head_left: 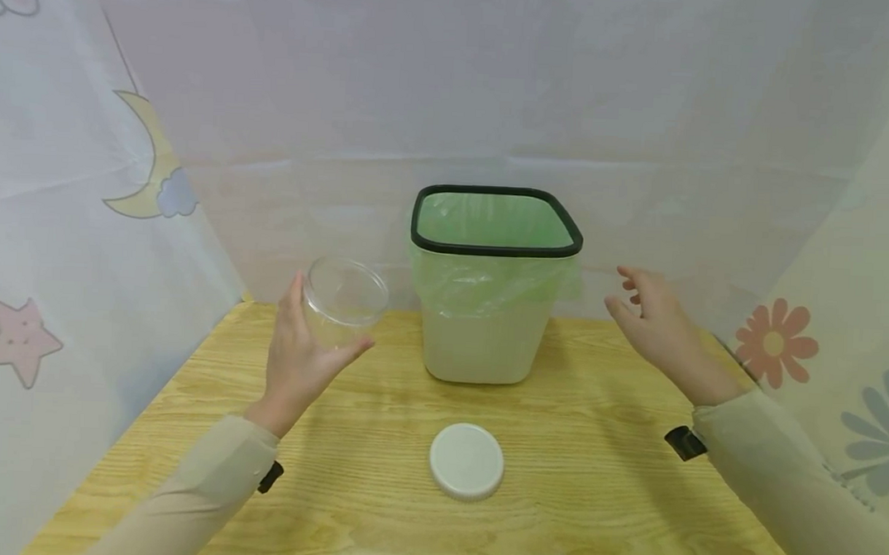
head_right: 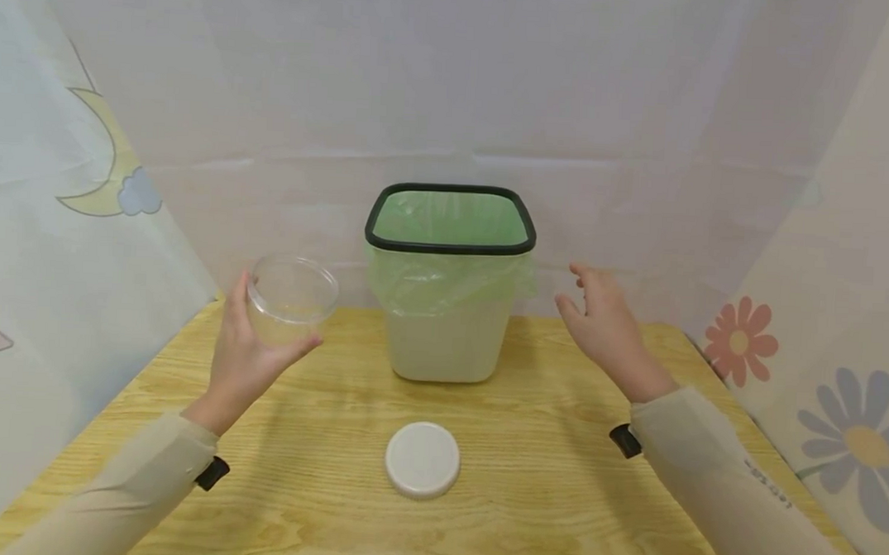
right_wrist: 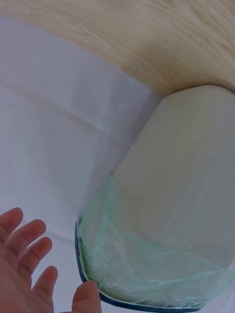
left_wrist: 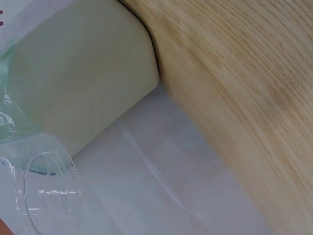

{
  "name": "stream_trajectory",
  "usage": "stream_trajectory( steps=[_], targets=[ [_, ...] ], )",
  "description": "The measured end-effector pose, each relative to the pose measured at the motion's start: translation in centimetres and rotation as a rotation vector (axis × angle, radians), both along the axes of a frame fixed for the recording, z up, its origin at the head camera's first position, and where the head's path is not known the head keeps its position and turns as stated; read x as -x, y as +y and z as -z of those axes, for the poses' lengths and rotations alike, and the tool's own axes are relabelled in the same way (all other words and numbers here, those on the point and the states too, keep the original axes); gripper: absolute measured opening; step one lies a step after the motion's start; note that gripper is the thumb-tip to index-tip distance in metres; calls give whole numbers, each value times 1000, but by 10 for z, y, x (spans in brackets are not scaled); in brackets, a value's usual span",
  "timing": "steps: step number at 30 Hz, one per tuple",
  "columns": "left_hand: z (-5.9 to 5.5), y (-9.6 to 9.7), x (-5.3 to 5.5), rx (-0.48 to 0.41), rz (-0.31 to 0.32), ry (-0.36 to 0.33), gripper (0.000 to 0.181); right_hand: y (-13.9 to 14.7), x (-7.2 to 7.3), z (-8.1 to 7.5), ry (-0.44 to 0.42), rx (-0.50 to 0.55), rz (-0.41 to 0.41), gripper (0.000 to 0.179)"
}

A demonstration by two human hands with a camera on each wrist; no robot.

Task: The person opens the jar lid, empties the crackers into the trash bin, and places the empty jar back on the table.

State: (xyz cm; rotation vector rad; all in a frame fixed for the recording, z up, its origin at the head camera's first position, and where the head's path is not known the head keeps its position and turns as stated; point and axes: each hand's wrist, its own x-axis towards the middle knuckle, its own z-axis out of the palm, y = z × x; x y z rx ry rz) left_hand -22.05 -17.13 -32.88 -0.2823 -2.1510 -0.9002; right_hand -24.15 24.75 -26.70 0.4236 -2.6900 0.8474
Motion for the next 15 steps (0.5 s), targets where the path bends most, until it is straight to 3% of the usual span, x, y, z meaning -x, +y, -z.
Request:
stream_trajectory(
  steps=[15],
  targets=[
    [5, 5, -7, -53, 23, -107, 121, 1, -4, 3, 37, -27, 7, 59]
  ],
)
